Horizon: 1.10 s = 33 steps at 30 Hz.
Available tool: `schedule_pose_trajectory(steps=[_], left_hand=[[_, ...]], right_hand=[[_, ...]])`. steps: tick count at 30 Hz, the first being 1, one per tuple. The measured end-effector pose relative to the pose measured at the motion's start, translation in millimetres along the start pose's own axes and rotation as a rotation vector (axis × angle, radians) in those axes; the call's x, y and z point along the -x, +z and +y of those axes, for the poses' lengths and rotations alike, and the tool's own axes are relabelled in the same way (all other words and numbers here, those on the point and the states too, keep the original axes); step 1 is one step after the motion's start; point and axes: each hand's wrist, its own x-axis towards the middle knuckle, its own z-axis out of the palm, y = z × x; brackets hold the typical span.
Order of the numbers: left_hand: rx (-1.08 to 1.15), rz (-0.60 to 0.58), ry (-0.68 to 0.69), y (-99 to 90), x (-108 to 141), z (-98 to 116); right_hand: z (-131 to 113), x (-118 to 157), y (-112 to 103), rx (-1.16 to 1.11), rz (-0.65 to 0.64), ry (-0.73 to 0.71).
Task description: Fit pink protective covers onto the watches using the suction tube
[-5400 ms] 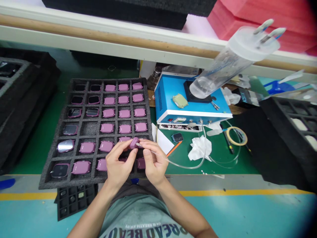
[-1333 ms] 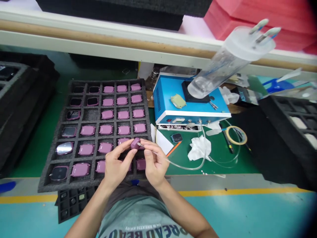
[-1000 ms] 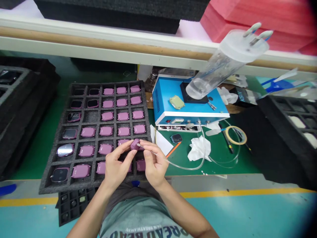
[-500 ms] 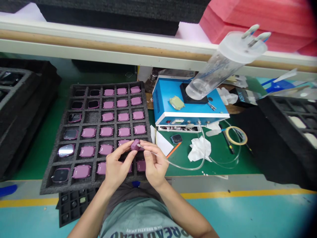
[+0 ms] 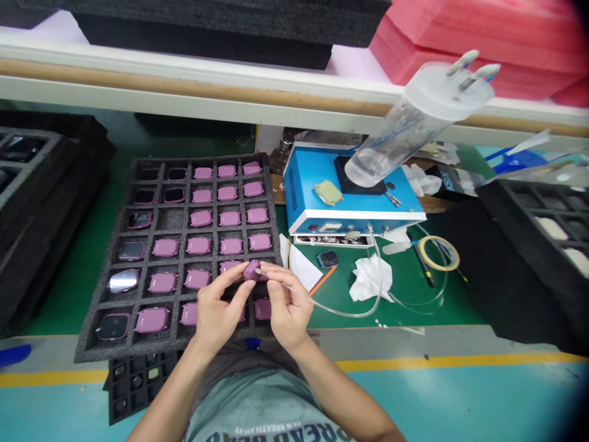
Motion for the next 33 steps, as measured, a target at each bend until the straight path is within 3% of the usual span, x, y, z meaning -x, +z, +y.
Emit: schedule_pose_trajectory(steps=[9,13,15,17,20,23,25,26,30,33], left_hand=[[-0.044,-0.015,0.008,2.0,3.9,-3.2],[-0.234,-0.002,0.110,-9.2,4.6,-0.4],[-0.407,-0.052,0.201,-29.1,-13.6,3.0],[-0.614,-0.141,0.250,-59.2,-48.1,5.0],[-0.918,-0.263,0.168,-111.3,-112.5,-0.3],[-0.993,-0.571,0.053,-145.4,-160.2,-12.9],[-0.966,-0.684,0.044,-153.5,-175.5,-20.0],[-0.948,-0.664,0.061,-154.6,-179.6,-22.4],[-0.972,-0.390,0.136,-147.5,-191.1,-27.4],[-1.134,-0.392,0.099,-135.1,-207.0,-33.2]], right_hand=[[-1.8,-0.9,0.0,0.029,0.001,-0.005],[-0.7,2.5,-2.8,0.027,-0.015,-0.025],[0.3,6.4,-4.9,0.015,-0.012,-0.019],[1.2,10.2,-6.4,0.017,-0.004,0.011],[0.7,13.3,-6.3,0.031,-0.002,0.049],[-1.9,13.4,-4.5,0.037,0.002,0.064],[-3.3,12.7,-3.2,0.042,0.007,0.070],[-3.7,12.2,-2.7,0.042,0.008,0.070],[-3.2,11.6,-2.1,0.044,0.005,0.069],[-2.0,12.6,-2.7,0.066,0.005,0.089]])
